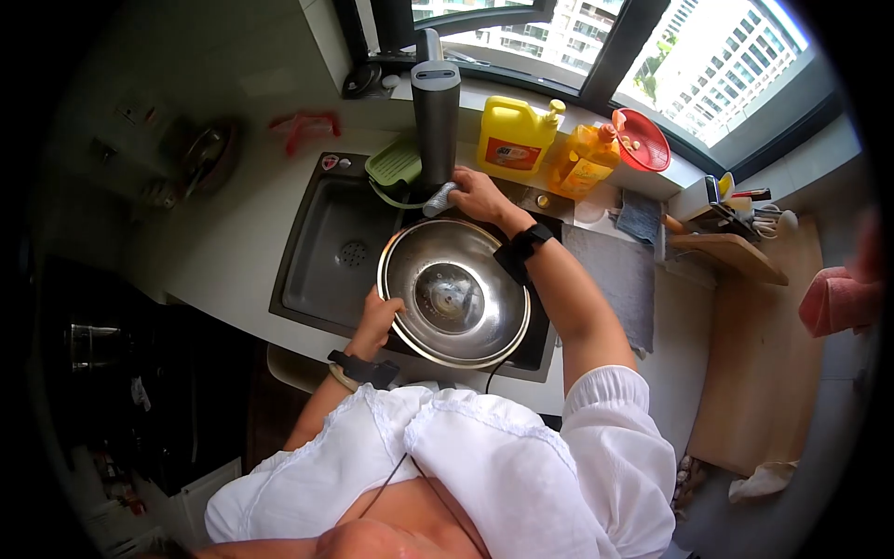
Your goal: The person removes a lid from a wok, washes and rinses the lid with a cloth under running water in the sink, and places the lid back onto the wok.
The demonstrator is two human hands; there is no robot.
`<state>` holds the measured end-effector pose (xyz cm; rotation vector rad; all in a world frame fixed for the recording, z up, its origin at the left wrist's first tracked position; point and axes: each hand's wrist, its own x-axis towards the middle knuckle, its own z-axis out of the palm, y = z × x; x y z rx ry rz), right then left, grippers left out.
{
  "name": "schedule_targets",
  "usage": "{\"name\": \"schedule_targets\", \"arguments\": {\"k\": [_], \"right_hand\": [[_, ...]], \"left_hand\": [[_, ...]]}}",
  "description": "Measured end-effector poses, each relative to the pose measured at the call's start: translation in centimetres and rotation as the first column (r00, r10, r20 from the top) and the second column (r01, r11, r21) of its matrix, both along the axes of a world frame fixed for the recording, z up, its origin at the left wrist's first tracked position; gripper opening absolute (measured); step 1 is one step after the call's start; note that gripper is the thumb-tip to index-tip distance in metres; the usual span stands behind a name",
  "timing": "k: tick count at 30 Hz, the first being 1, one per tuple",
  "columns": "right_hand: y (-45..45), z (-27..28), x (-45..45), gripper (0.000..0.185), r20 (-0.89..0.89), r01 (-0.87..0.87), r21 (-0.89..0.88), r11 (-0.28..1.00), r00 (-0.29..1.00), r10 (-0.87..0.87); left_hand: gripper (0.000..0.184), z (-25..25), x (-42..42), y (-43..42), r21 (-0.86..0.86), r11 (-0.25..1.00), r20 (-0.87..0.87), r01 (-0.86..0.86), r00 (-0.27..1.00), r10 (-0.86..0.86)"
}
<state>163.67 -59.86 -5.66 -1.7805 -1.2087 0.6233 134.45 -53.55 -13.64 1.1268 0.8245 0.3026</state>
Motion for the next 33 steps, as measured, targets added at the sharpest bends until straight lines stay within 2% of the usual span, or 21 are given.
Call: {"name": "schedule_targets", "arguments": {"k": [1, 3, 8, 10, 12, 13, 14, 15, 16, 18, 19, 22, 25, 26, 28, 29, 30, 31, 32, 33], "right_hand": [[0.2, 1.0, -0.8, 0.029, -0.054, -0.014, -0.049, 0.999, 0.998, 0.011], [0.2, -0.7, -0.5, 0.031, 0.008, -0.02, -0.093, 0.995, 1.0, 0.021], [-2.3, -0.4, -2.1, 0.033, 0.211, -0.012, -0.08, 0.997, 0.977, 0.029], [-4.5, -2.9, -1.4, 0.034, 0.22, 0.06, -0.064, 0.996, 0.974, -0.045], [-7.5, -4.5, -2.0, 0.035, 0.186, 0.27, -0.175, 0.947, 0.953, -0.237], [-8.7, -4.6, -2.3, 0.033, 0.036, 0.289, -0.377, 0.88, 0.954, -0.297], [-10.3, -6.3, -2.5, 0.029, -0.138, 0.234, -0.438, 0.868, 0.936, -0.323], [-11.3, -7.3, -3.4, 0.03, -0.355, 0.217, -0.487, 0.846, 0.836, -0.419], [-12.0, -8.1, -4.2, 0.031, -0.542, 0.186, -0.528, 0.829, 0.677, -0.498], [-12.1, -9.9, -6.1, 0.034, -0.712, 0.23, -0.481, 0.846, 0.461, -0.53], [-11.4, -10.0, -6.5, 0.041, -0.776, 0.27, -0.456, 0.848, 0.345, -0.527], [-7.8, -10.9, -5.7, 0.048, -0.864, 0.409, -0.338, 0.848, 0.222, -0.452], [-3.9, -11.7, -5.7, 0.052, -0.888, 0.4, -0.137, 0.906, 0.356, -0.291], [-3.5, -12.0, -6.5, 0.053, -0.88, 0.303, -0.101, 0.948, 0.418, -0.227], [-3.8, -11.0, -9.6, 0.053, -0.848, 0.098, -0.036, 0.994, 0.523, -0.083], [-4.2, -10.8, -11.2, 0.053, -0.709, 0.078, 0.018, 0.997, 0.704, -0.043], [-4.6, -10.7, -12.5, 0.052, -0.53, 0.047, 0.067, 0.997, 0.848, -0.004], [-4.8, -10.6, -13.1, 0.051, -0.535, 0.016, 0.102, 0.995, 0.844, 0.041], [-4.6, -10.5, -13.0, 0.051, -0.681, 0.048, 0.046, 0.998, 0.732, -0.004], [-4.5, -9.8, -12.9, 0.051, -0.802, 0.07, -0.016, 0.997, 0.594, -0.055]], "left_hand": [[0.042, -0.3, 0.2, -0.1, -0.032, 0.999, -0.015, 0.007, 1.0, -0.007], [0.042, -2.1, 0.5, -0.1, 0.002, 1.0, -0.018, 0.025, 1.0, -0.025], [0.042, -6.4, 2.1, 0.0, 0.041, 0.995, -0.045, 0.094, 0.995, -0.092], [0.042, -5.9, 3.0, -0.2, 0.058, 0.991, -0.045, 0.117, 0.992, -0.114], [0.042, -5.7, 4.0, -0.3, 0.065, 0.987, -0.05, 0.145, 0.989, -0.142], [0.045, -5.6, 4.5, -0.3, 0.037, 0.983, -0.096, 0.181, 0.98, -0.176], [0.044, -5.5, 5.1, -0.4, 0.045, 0.979, -0.083, 0.199, 0.977, -0.195], [0.044, -4.8, 5.7, -0.6, 0.054, 0.975, -0.069, 0.216, 0.975, -0.212], [0.044, -4.3, 6.4, -0.7, 0.065, 0.971, -0.054, 0.231, 0.972, -0.227], [0.052, -4.7, 7.7, -0.7, 0.098, 0.95, -0.085, 0.295, 0.954, -0.287], [0.053, -4.2, 8.2, -0.8, 0.119, 0.941, -0.095, 0.317, 0.947, -0.307], [0.056, -3.0, 8.8, -0.9, 0.178, 0.912, -0.131, 0.369, 0.928, -0.349], [0.06, -3.4, 9.0, -0.2, 0.208, 0.894, -0.152, 0.397, 0.916, -0.372], [0.061, -3.9, 9.0, 0.1, 0.21, 0.891, -0.154, 0.403, 0.913, -0.377], [0.058, -5.1, 9.1, 0.9, 0.093, 0.928, -0.1, 0.36, 0.931, -0.351], [0.056, -5.5, 9.0, 1.1, 0.029, 0.94, -0.075, 0.34, 0.938, -0.337], [0.055, -5.7, 8.9, 1.2, 0.058, 0.936, -0.085, 0.347, 0.936, -0.341], [0.054, -5.9, 8.6, 1.4, 0.09, 0.932, -0.097, 0.352, 0.934, -0.344], [0.053, -6.1, 8.2, 1.4, 0.119, 0.926, -0.112, 0.359, 0.931, -0.346], [0.058, -5.8, 8.1, 1.4, 0.22, 0.888, -0.119, 0.405, 0.914, -0.388]]}}
